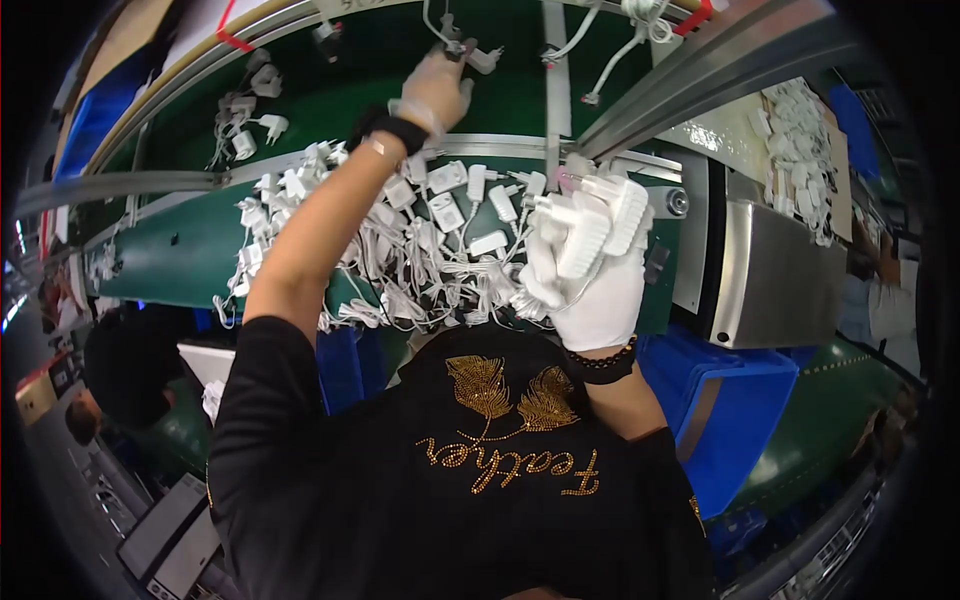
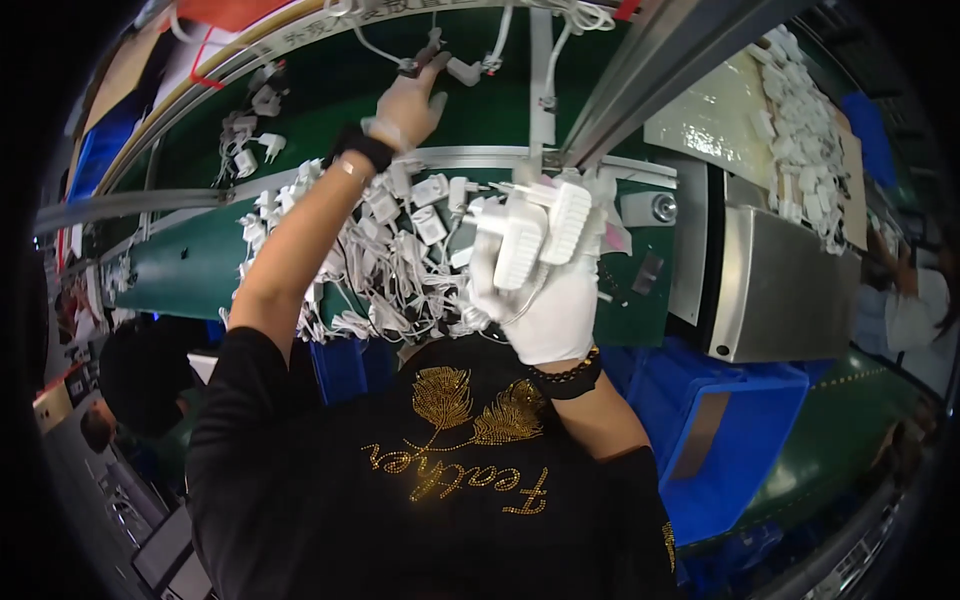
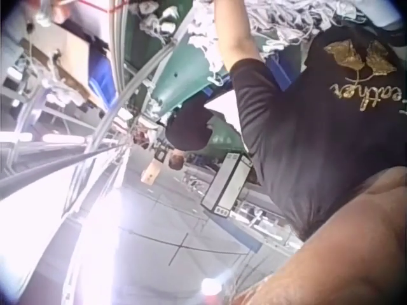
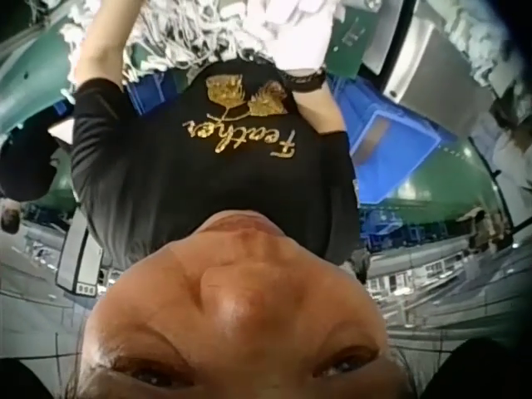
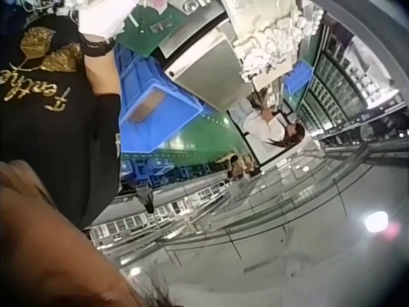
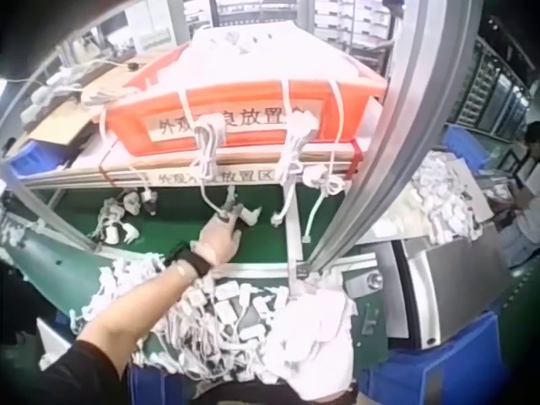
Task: The person picks up white power adapters from a pile, turns them over to inspect them, and wipes their surfaces with a cloth before placing them into a blue bin.
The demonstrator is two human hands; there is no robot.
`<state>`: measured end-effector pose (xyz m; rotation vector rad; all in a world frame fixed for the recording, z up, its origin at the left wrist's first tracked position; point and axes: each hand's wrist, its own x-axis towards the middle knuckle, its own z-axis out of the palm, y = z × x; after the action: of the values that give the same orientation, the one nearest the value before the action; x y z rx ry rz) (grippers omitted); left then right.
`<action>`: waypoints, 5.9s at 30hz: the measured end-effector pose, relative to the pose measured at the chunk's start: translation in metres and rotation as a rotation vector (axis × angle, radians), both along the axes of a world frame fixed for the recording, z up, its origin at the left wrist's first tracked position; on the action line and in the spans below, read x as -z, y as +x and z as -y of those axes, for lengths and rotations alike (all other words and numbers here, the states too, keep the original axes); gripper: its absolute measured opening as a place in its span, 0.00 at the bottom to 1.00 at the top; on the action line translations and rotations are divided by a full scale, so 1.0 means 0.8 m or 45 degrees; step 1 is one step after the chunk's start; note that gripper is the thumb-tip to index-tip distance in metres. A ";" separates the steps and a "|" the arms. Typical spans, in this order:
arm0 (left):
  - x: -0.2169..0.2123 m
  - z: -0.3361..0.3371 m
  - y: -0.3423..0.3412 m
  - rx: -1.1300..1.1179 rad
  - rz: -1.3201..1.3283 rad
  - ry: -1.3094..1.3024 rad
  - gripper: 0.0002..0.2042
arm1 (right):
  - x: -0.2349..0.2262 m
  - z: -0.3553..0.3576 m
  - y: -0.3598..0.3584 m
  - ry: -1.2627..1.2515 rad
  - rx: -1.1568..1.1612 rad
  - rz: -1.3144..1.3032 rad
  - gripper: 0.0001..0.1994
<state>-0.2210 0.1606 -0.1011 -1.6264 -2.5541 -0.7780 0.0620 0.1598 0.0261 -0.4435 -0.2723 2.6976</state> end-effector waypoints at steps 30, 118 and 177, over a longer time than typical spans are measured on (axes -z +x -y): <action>-0.118 0.234 0.180 -0.121 2.128 1.408 0.21 | 0.033 0.010 0.014 -0.489 -0.512 -0.516 0.21; -0.129 0.226 0.261 0.232 3.091 1.715 0.12 | 0.014 0.076 0.023 2.616 -0.122 0.453 0.37; -0.173 0.171 0.236 -0.186 1.895 0.709 0.17 | -0.004 0.066 0.023 0.084 -0.221 0.177 0.30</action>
<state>-0.0324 0.0241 0.0369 -0.6085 -2.3536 -3.1146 0.0805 0.1068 0.0290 -0.6149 -0.4567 2.8194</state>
